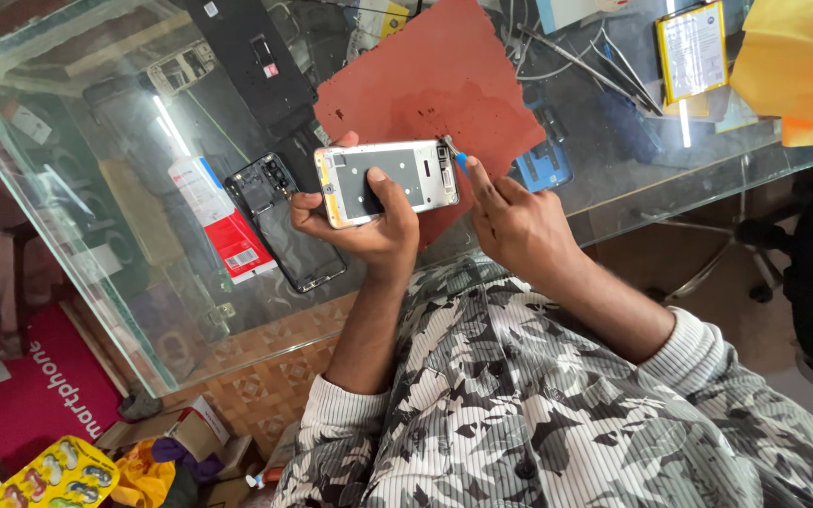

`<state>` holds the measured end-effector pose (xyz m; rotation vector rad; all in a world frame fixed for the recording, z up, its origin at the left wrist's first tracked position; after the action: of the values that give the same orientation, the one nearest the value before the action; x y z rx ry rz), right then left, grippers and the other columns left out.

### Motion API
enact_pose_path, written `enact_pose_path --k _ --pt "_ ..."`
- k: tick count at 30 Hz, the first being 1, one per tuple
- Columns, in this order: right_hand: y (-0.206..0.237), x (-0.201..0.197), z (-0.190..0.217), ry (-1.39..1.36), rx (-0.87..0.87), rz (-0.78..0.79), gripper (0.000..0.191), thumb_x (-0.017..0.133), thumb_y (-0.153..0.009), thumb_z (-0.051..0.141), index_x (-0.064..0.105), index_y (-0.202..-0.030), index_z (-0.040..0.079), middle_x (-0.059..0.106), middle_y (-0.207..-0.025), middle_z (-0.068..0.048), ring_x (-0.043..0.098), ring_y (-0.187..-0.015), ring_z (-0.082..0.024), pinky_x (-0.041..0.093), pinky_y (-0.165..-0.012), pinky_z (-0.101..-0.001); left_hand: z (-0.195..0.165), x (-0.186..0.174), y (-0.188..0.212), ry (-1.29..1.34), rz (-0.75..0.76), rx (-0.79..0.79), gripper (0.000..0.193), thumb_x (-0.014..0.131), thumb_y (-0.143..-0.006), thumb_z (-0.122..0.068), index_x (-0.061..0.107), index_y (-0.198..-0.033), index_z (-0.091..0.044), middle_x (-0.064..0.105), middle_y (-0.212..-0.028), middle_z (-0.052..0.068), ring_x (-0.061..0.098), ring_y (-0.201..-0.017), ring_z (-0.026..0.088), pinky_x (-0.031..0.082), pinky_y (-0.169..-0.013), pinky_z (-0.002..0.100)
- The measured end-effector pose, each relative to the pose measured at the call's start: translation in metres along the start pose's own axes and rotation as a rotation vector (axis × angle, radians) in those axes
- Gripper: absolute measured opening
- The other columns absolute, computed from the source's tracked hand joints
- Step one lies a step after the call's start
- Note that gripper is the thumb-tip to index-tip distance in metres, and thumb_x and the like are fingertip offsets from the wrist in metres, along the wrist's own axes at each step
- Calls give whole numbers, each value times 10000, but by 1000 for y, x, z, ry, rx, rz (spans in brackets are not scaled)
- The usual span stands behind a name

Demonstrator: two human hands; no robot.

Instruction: The person uses a blue-handled prying tool to separate the screen assembly from the smartphone chassis. They work along the edges, lift the screen, and then use a screwdriver to remove screws from the detached screen assembly.

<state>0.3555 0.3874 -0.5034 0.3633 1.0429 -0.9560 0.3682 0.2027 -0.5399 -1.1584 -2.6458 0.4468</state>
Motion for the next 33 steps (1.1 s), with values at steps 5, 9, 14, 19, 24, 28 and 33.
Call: enact_pose_path --k 5,9,14,19,24,28,33 --pt "-4 2 -3 -16 27 37 503 691 -928 65 569 -1399 -65 602 -749 -93 591 -538 -253 480 -486 -406 -3 0 0 -40 -9 66 452 585 -1001 -18 209 -1242 -91 534 -1332 352 641 -1183 292 568 -1016 374" --pt "-5 -3 2 20 -39 -19 549 695 -914 75 558 -1419 -87 595 -761 -103 580 -536 -259 465 -470 -407 -1 0 -2 -61 3 49 455 585 -994 -22 208 -1241 -83 536 -1332 358 652 -1193 294 588 -976 359" --pt "-2 -1 2 40 -6 98 557 705 -870 85 578 -1386 -81 578 -702 -91 574 -495 -255 467 -438 -411 -2 0 0 -79 -18 88 453 584 -983 -9 213 -1230 -86 539 -1319 359 647 -1204 305 579 -977 359" --pt "-7 7 -10 35 -32 -1 545 704 -894 50 580 -1407 -83 585 -789 -97 579 -583 -240 474 -507 -396 -1 0 -2 -62 5 54 455 577 -982 -4 200 -1221 -90 540 -1332 364 668 -1161 287 602 -950 355" --pt "-3 17 -12 245 -234 -128 575 695 -867 19 570 -1417 -92 570 -908 -78 611 -759 -217 510 -661 -388 -1 -1 -7 -35 5 67 465 573 -979 10 197 -1234 -88 535 -1328 345 649 -1162 277 610 -924 350" --pt "-2 15 -12 108 -180 -66 583 714 -842 28 592 -1397 -99 586 -885 -94 607 -725 -241 490 -619 -397 -1 -3 -5 -68 -23 67 458 572 -989 17 207 -1244 -93 543 -1347 354 638 -1144 277 580 -968 362" --pt "0 -14 -20 -145 -17 116 420 717 -905 58 665 -1316 -7 646 -763 -137 625 -587 -297 507 -554 -423 0 -2 3 -54 -41 80 462 585 -974 6 213 -1228 -101 551 -1354 373 673 -1143 288 596 -928 341"
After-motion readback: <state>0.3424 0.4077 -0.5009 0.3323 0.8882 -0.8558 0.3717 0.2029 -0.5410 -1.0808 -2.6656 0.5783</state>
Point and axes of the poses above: each hand's wrist, its own y-axis away from the middle knuckle, its own x-axis out of the palm, z = x × y, the point moved 5 cm from there along -y, towards the middle knuckle
